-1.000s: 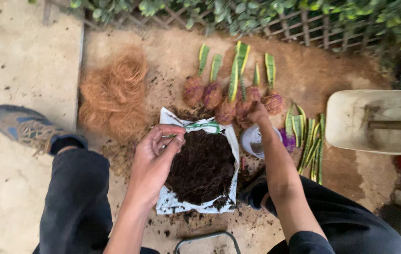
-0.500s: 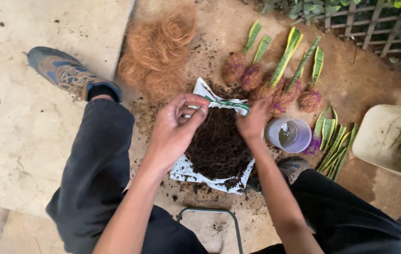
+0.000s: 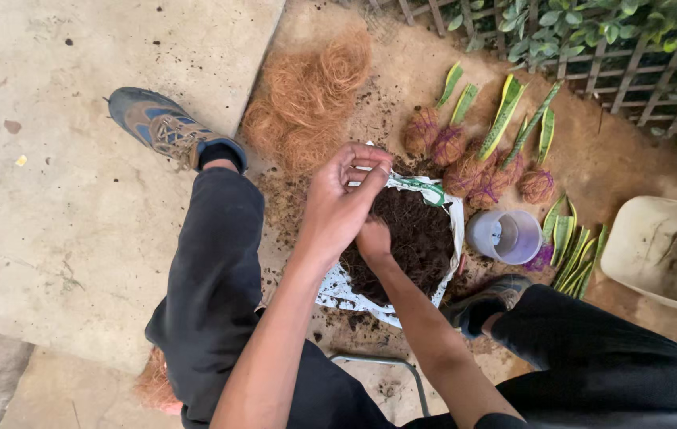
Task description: The person wraps a plant cutting in a fibrous material and secures it with a purple string. They then pick up a handful of soil and press a plant cutting into it, shaping the soil around the base.
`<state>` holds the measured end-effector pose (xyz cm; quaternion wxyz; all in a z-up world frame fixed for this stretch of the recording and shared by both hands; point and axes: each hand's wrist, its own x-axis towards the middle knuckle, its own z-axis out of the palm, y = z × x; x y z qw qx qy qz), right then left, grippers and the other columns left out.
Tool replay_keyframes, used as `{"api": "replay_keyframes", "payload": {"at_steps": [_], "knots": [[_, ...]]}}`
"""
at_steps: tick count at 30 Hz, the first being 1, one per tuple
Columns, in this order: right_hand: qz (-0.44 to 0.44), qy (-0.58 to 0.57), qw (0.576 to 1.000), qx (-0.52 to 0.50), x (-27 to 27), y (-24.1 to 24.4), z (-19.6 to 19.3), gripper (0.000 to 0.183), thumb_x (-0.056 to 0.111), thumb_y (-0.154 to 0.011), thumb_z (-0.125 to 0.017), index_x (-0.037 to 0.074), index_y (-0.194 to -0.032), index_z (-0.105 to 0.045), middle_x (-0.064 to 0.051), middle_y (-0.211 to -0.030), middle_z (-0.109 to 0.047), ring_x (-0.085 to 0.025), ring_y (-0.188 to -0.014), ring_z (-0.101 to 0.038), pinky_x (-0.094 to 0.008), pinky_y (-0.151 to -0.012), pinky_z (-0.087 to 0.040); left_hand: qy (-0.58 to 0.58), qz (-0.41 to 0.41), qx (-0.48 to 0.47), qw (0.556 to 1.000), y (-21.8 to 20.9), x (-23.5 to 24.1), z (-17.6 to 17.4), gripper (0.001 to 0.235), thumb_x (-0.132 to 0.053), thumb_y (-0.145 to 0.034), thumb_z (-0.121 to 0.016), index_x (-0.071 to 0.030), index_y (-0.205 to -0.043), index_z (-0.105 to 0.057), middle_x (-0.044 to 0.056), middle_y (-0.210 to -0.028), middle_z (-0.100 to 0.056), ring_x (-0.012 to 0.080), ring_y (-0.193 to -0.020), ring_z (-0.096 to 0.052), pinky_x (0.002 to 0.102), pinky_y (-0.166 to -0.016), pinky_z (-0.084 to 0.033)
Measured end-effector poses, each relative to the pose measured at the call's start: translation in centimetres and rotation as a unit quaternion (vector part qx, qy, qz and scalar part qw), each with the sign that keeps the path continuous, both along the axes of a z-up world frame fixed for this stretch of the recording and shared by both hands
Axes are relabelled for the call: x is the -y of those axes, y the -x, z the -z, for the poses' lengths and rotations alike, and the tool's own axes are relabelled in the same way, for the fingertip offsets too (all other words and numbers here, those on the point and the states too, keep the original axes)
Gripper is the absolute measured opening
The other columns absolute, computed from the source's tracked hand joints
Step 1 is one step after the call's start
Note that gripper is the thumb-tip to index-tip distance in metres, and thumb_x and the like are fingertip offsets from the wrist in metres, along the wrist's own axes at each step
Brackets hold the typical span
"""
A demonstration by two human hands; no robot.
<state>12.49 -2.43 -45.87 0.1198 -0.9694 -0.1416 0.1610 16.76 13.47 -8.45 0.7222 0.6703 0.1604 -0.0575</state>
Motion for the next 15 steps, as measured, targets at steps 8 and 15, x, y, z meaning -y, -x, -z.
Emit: {"api": "replay_keyframes", "payload": {"at_steps": [8, 15], "knots": [[0.279, -0.446, 0.846, -0.085, 2.1, -3.8, -5.5, 0.015, -0.003, -0.093, -0.068, -0.004, -0.106, -0.075, -0.015, -0.093, -0.079, -0.018, -0.079, -0.075, -0.033, -0.075, -0.062, 0.017, -0.047, 0.023, 0.999, 2.0, -4.2, -0.7, 0.017, -0.009, -0.091, -0.068, -0.004, -0.107, -0.071, 0.009, -0.104, -0.075, 0.016, -0.096, -0.068, 0.034, -0.092, -0.057], [-0.037, -0.46, 0.853, -0.243, -7.1, -0.1, -10.3, 0.044, -0.006, -0.079, -0.074, -0.007, -0.122, -0.065, -0.021, -0.118, -0.074, -0.029, -0.114, -0.067, -0.038, -0.098, -0.054, 0.056, -0.072, 0.057, 0.994, 2.5, -4.8, 0.4, 0.016, -0.009, -0.094, -0.068, -0.001, -0.107, -0.07, 0.009, -0.103, -0.073, 0.0164, -0.095, -0.067, 0.034, -0.091, -0.056]]}}
